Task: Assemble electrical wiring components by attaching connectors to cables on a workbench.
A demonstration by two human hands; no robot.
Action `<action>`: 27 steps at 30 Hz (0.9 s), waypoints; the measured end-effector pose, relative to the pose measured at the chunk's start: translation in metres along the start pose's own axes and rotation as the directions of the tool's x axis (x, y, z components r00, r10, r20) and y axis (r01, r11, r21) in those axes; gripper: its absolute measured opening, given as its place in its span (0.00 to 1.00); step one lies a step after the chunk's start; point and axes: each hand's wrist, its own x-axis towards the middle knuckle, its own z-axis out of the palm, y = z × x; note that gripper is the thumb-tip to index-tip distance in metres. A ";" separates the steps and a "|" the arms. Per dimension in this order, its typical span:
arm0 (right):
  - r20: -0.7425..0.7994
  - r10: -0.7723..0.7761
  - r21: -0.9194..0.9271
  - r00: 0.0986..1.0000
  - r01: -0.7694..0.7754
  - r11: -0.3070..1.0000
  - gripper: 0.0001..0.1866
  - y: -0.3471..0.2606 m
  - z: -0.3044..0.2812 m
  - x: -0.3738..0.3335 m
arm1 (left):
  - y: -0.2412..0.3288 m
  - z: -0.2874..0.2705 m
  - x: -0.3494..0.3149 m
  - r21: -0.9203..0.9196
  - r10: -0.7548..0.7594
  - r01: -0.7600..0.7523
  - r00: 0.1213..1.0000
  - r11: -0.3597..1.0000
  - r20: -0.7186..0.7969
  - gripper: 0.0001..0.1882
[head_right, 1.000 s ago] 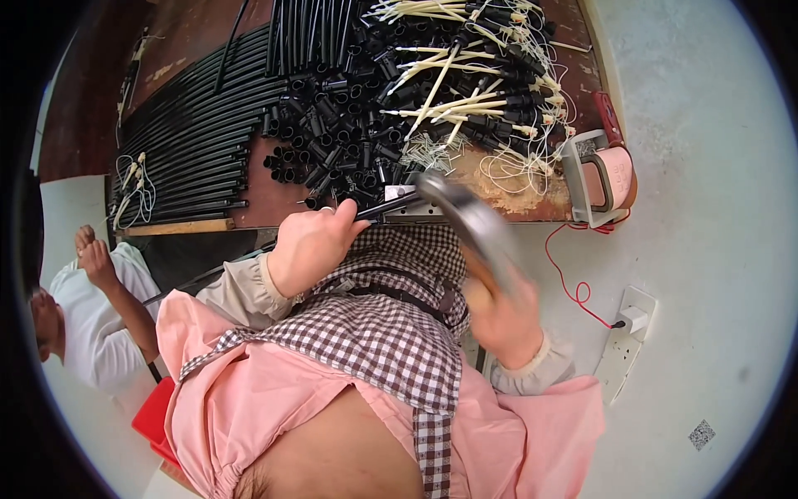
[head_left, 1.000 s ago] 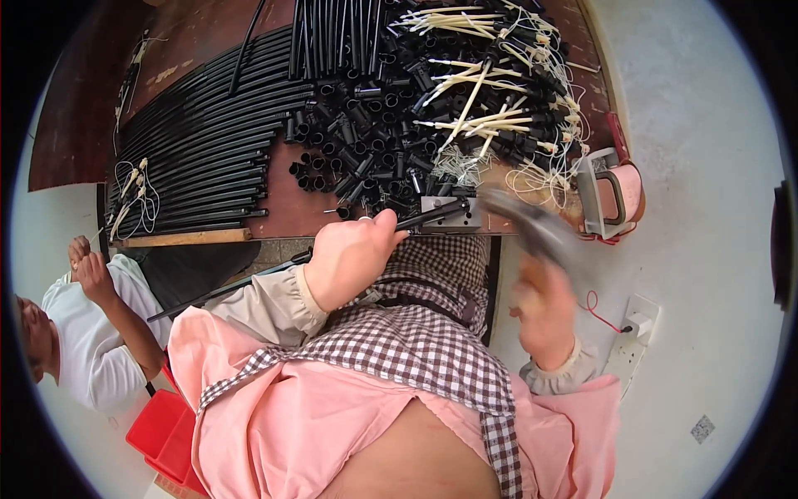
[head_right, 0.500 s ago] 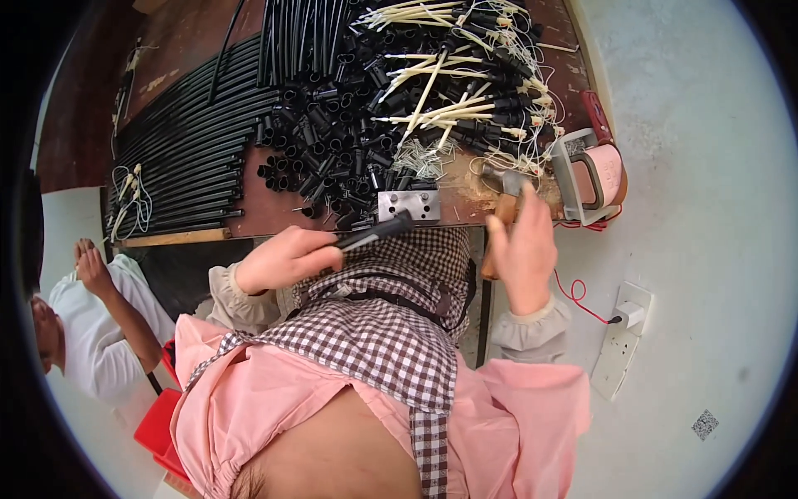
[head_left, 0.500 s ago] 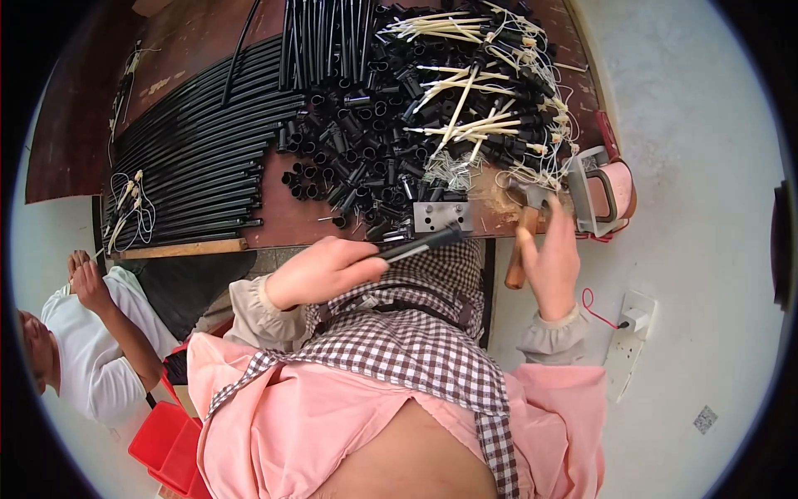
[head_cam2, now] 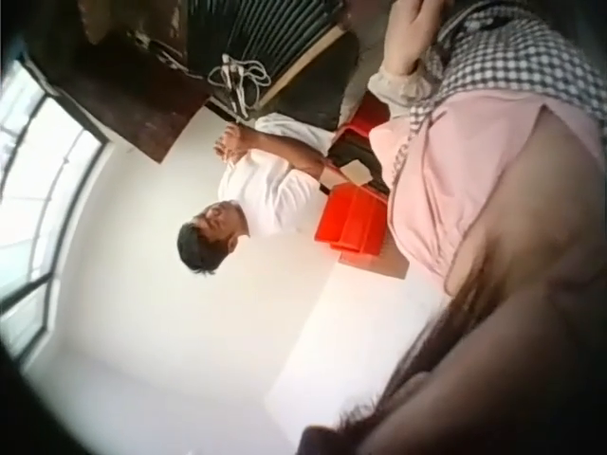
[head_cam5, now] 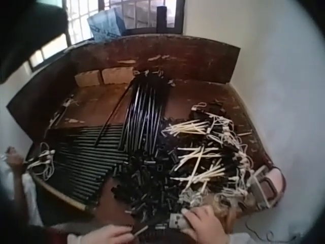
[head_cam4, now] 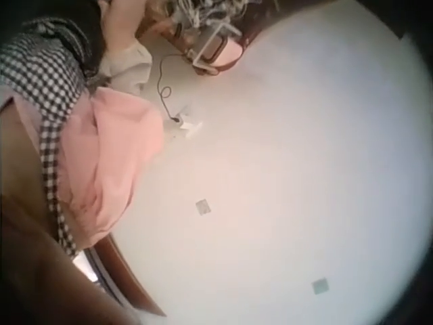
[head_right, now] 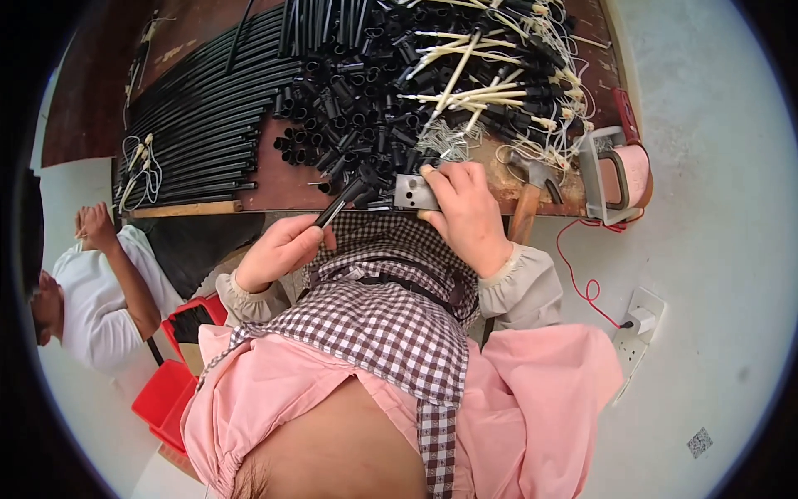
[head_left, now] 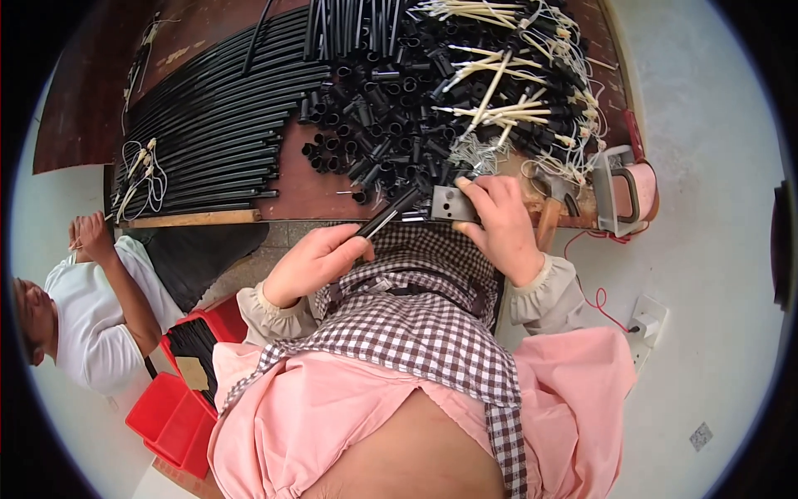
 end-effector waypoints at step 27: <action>-0.261 0.237 0.534 0.936 -0.064 0.843 0.09 0.048 -0.061 0.113 | 0.074 -0.008 -0.029 -0.313 0.300 -0.411 0.889 0.856 -0.345 0.08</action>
